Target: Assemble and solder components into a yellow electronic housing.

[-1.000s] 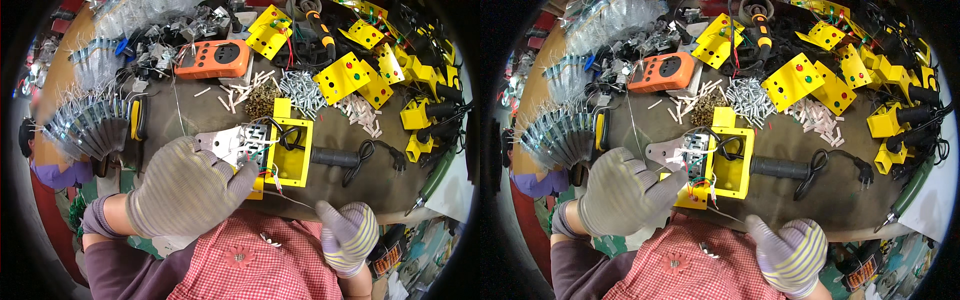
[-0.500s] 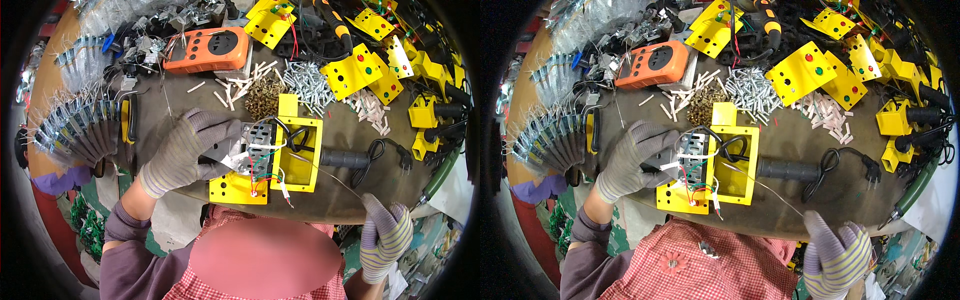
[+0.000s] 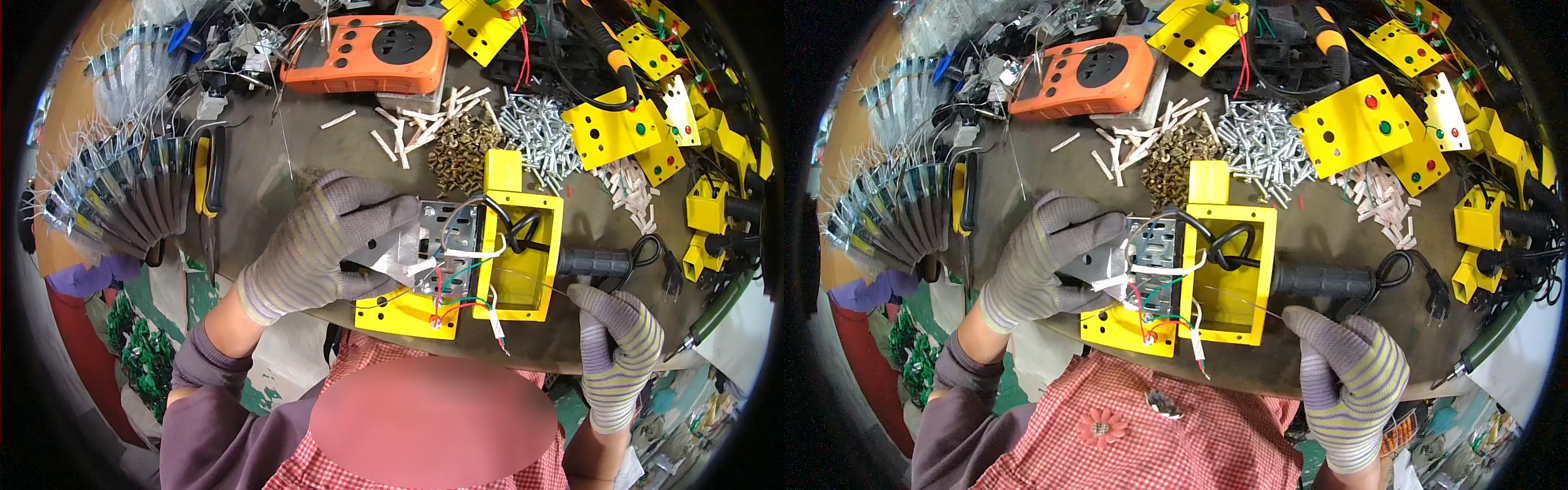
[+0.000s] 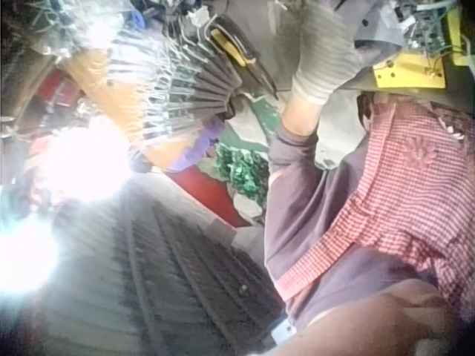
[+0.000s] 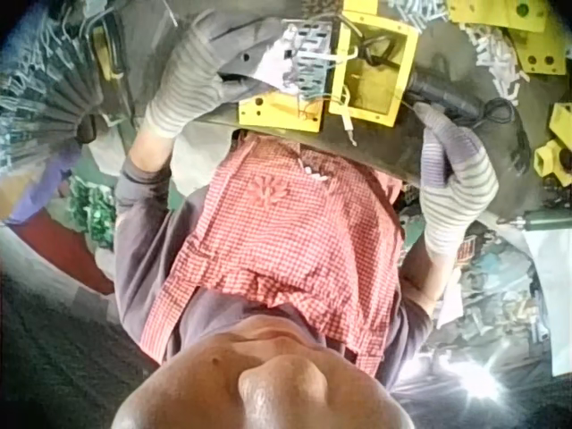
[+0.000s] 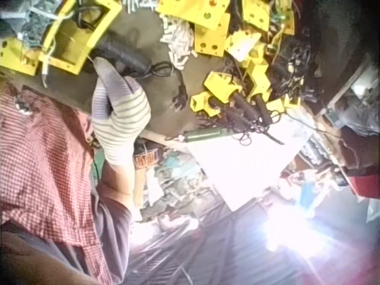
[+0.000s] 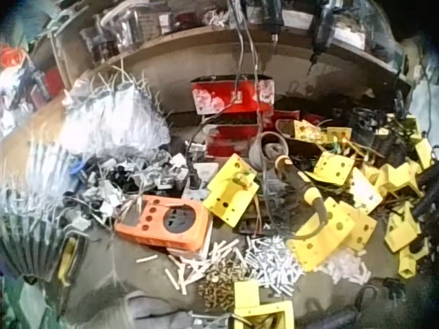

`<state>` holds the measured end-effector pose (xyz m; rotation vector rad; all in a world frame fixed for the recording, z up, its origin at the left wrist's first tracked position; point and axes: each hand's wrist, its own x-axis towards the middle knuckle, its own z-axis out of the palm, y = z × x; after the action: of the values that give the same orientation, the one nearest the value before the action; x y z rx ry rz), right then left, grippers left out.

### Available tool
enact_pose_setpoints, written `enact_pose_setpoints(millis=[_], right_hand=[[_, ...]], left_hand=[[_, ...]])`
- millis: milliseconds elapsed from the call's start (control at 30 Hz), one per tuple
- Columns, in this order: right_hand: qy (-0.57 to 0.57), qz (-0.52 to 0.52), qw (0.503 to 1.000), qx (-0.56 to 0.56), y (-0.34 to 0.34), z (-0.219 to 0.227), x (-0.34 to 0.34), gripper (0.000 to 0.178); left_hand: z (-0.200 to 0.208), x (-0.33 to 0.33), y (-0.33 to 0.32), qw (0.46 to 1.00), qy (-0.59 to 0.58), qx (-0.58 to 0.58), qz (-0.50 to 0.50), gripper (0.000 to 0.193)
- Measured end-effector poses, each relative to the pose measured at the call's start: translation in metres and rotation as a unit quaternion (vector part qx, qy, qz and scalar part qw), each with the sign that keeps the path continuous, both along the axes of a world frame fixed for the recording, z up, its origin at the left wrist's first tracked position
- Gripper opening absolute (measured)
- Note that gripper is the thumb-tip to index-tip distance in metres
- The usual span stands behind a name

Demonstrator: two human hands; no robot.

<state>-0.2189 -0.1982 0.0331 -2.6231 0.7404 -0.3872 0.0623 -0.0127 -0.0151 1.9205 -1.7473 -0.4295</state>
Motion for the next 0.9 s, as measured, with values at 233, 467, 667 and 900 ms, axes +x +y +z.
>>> enact_pose_setpoints(millis=[233,467,667,900], right_hand=[[0.015,0.04,0.999,-0.033,0.005,0.012,0.0,0.026],[-0.02,0.04,0.999,0.029,0.019,-0.013,0.02,0.036],[0.002,0.067,0.998,0.017,0.02,-0.006,0.028,0.032],[-0.035,0.062,0.997,0.039,0.015,-0.008,0.032,0.02]], left_hand=[[-0.003,0.002,-0.001,1.0,0.019,-0.013,-0.01,0.077],[-0.001,0.0,-0.002,1.0,0.003,-0.006,-0.013,0.077],[0.008,0.007,-0.003,0.998,0.052,0.021,-0.023,0.076],[0.07,-0.039,-0.067,0.975,-0.074,-0.122,-0.173,0.048]])
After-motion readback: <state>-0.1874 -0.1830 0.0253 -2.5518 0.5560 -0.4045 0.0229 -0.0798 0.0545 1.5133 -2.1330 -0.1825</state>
